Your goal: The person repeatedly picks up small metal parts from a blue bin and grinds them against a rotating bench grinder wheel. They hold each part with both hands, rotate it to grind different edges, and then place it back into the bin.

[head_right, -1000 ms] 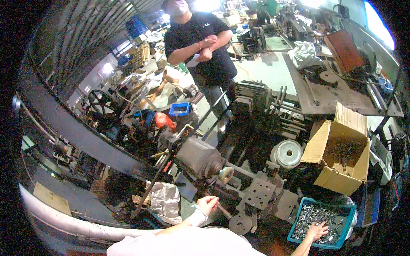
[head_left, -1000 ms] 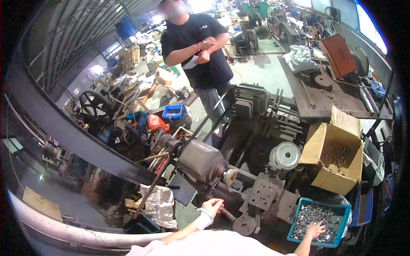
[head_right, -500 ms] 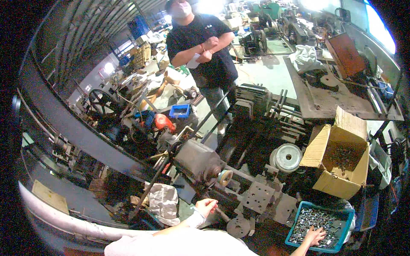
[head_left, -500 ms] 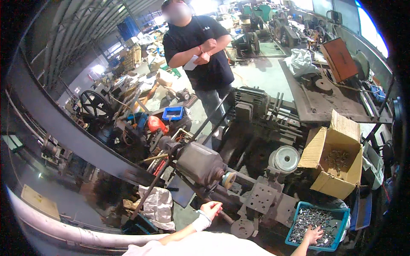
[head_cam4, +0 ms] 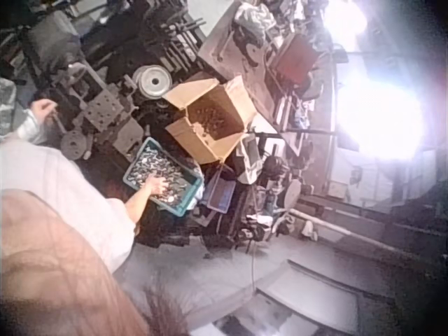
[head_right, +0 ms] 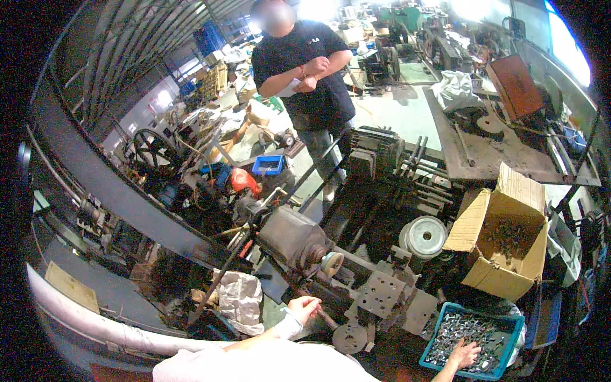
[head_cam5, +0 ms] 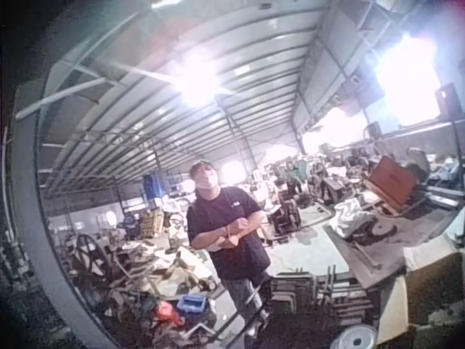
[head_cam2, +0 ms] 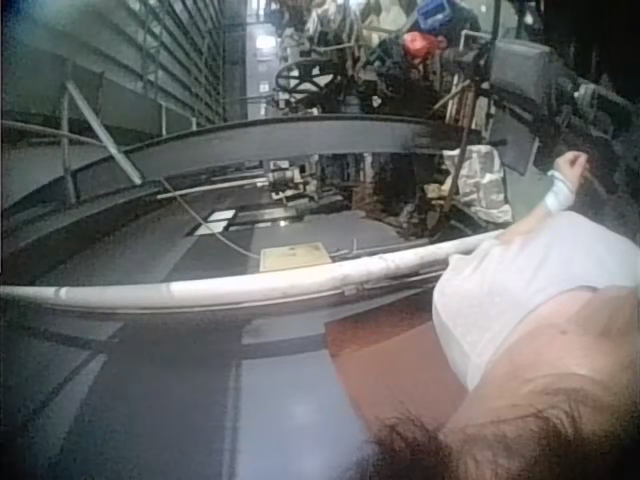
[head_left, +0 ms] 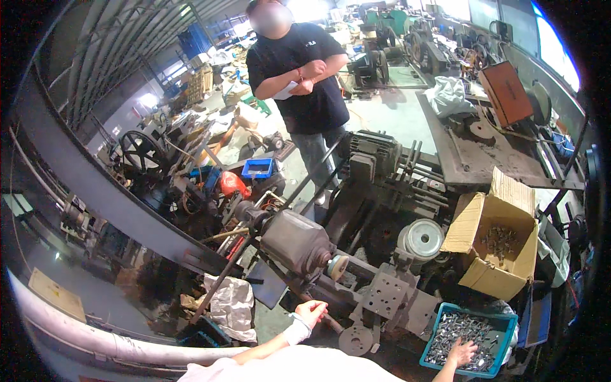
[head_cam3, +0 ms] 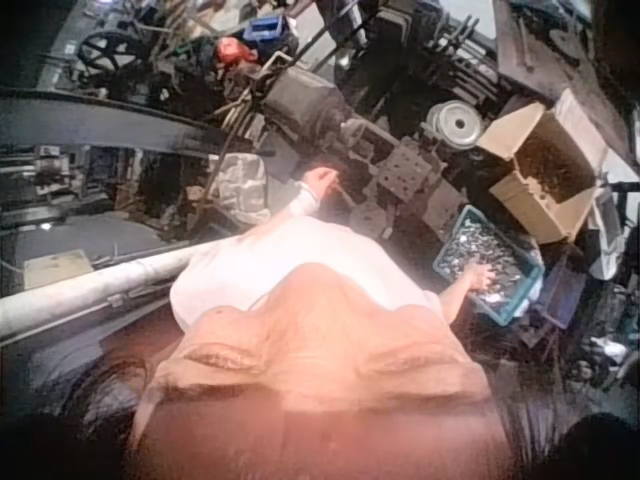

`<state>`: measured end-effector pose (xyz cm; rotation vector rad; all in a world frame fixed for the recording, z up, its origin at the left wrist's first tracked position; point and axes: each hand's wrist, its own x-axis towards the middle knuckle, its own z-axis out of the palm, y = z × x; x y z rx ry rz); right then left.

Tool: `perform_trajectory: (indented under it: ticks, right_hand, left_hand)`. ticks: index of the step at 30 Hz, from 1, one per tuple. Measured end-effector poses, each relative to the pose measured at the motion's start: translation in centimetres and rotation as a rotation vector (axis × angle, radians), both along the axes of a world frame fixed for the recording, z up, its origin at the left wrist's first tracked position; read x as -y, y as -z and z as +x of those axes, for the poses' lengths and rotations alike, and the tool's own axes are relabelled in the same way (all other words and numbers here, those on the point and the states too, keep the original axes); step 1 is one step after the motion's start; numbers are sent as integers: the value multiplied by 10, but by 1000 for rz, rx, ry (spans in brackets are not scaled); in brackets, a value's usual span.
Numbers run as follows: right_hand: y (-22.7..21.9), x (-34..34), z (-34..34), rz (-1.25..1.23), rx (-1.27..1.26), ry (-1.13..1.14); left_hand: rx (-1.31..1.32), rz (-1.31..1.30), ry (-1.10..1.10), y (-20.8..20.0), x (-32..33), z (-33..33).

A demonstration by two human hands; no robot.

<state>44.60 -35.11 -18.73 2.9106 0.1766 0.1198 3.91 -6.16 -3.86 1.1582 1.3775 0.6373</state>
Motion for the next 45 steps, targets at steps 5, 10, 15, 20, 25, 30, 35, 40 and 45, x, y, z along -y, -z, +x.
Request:
perform_trajectory:
  ticks: [5, 10, 15, 20, 25, 30, 35, 40, 45]
  right_hand:
    - [-2, -8, -3, 19, -22, 50]
    - [-11, -14, -8, 24, -39, 47]
    - [8, -7, -4, 143, 24, 32]
    - [45, 9, 6, 172, 165, -124]
    - [64, 22, 25, 177, 39, -194]
    - [23, 5, 19, 242, -129, -176]
    - [28, 14, 39, 449, -131, 15]
    - [34, 20, 70, 1757, -490, 797]
    - [33, 35, 68, 2891, -1069, 516]
  left_hand:
    - [24, -20, -16, 5, 3, 1]
    - [32, -14, -7, 1, 5, -1]
    - [35, 1, -11, 9, 5, -6]
    - [42, -1, -17, 6, 3, -6]
    - [65, -6, -10, 4, 0, 2]
    - [60, 10, -22, 3, 0, -2]
    - [48, 21, -11, 1, -4, -2]
    - [55, 36, -10, 2, -6, -11]
    - [45, 0, -23, 5, -8, -19]
